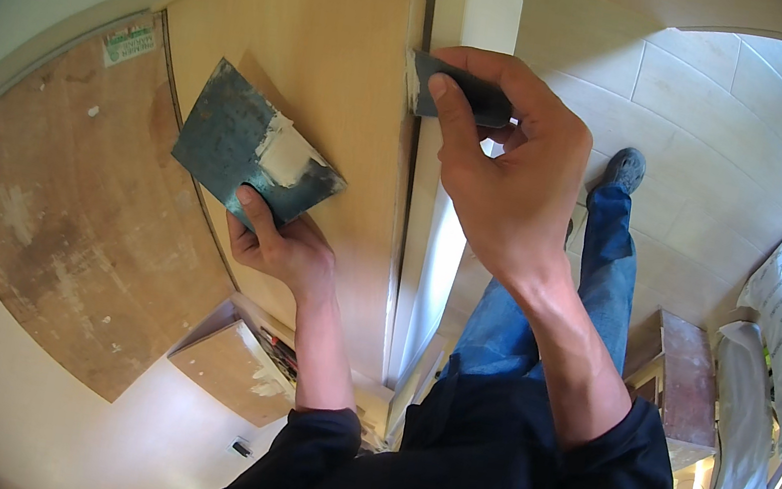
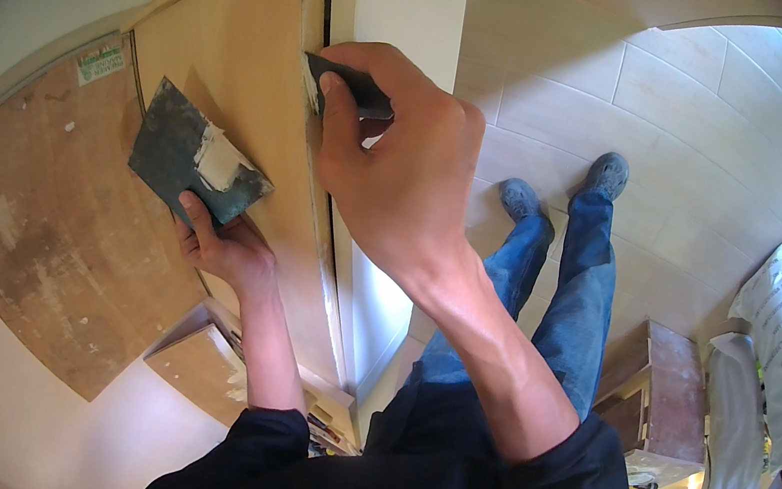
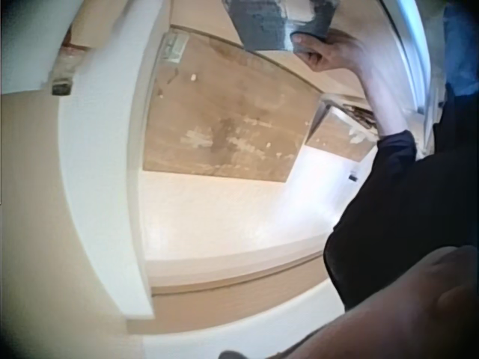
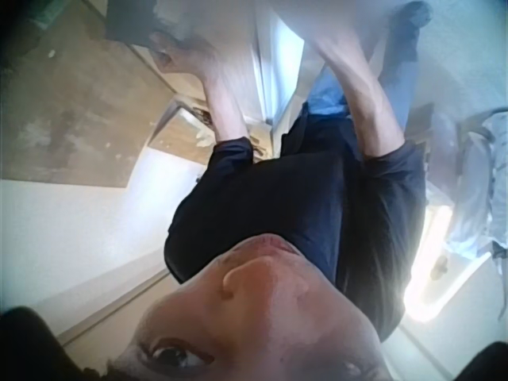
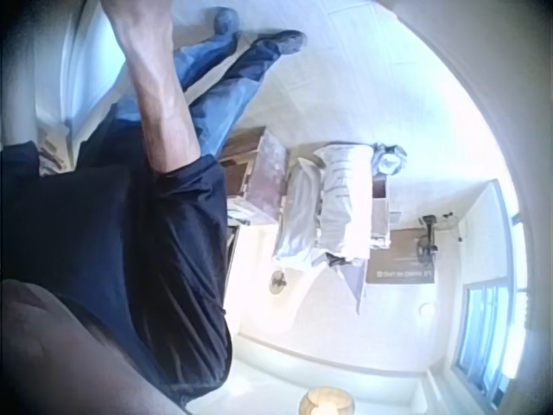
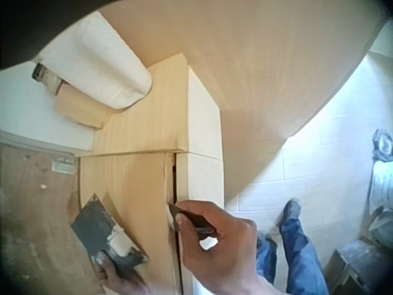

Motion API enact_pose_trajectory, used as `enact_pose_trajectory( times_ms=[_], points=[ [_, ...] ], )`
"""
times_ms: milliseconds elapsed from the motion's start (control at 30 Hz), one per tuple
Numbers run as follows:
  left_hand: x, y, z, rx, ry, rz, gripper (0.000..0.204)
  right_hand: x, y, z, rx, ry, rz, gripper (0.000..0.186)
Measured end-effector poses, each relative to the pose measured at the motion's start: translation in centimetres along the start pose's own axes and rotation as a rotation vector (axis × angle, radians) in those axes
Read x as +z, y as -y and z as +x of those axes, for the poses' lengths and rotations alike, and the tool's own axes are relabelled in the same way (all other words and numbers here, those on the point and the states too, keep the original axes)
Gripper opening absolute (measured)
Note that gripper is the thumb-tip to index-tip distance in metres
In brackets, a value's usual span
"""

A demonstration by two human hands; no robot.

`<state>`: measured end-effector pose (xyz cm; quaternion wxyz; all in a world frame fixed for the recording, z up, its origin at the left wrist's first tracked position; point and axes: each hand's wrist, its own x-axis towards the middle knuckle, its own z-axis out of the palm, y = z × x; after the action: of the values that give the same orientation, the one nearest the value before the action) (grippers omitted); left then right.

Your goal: The person applies a white sealant to the vertical edge of a wooden cabinet using a small putty knife and a larger trowel. They repeatedly scoop sealant from the trowel and smooth it along the seam, then walk to a sink area to clean the tools.

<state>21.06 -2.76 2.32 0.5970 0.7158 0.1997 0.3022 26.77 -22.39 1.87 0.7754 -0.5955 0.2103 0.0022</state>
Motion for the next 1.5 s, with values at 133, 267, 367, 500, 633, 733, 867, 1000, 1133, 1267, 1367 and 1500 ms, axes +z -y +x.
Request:
enact_pose_trajectory(
  times_ms=[133,267,367,500,633,733,867,1000,1133,1267,1367,1500],
  points=[
    [-0.2,0.1,0.2,0.006,-0.002,0.009,0.032,0.3,-0.1,0.4,-0.075,-0.055,-0.106,0.018],
    [-0.2,0.1,0.0,0.003,0.028,-0.027,0.031,0.3,-0.2,0.4,-0.157,-0.058,-0.249,0.018],
    [-0.1,0.1,0.0,0.0,0.026,-0.012,0.031,0.2,-0.2,-0.1,-0.15,-0.043,-0.228,0.019],
    [-0.3,0.2,0.0,-0.002,-0.005,0.023,0.032,0.1,-0.3,-0.8,-0.097,-0.021,-0.135,0.018],
    [-0.9,0.4,0.2,-0.036,0.002,0.033,0.036,-0.1,-0.3,0.1,0.036,-0.09,0.022,0.017],
    [-1.2,0.5,0.4,-0.035,0.024,0.03,0.039,-0.3,-0.1,1.6,-0.12,-0.052,-0.152,0.016],
    [-1.3,0.6,0.3,-0.036,0.015,0.042,0.04,-0.2,0.5,2.4,-0.165,-0.06,-0.183,0.016],
    [-1.3,0.5,0.2,-0.042,0.015,0.042,0.04,-0.3,0.8,1.9,-0.106,-0.025,-0.205,0.017],
    [-1.3,0.5,0.3,-0.036,0.028,0.037,0.038,-0.3,0.3,1.3,-0.047,0.006,-0.112,0.017],
    [-1.4,0.6,0.4,-0.028,0.037,0.022,0.036,-0.5,0.2,0.6,-0.019,-0.046,-0.107,0.017],
    [-1.4,0.6,0.3,-0.042,0.034,0.007,0.035,-0.4,0.4,0.3,-0.071,-0.048,-0.193,0.016],
    [-1.2,0.5,0.3,-0.035,0.029,0.038,0.036,-0.2,0.4,0.3,-0.1,-0.034,-0.196,0.015]
  ],
)
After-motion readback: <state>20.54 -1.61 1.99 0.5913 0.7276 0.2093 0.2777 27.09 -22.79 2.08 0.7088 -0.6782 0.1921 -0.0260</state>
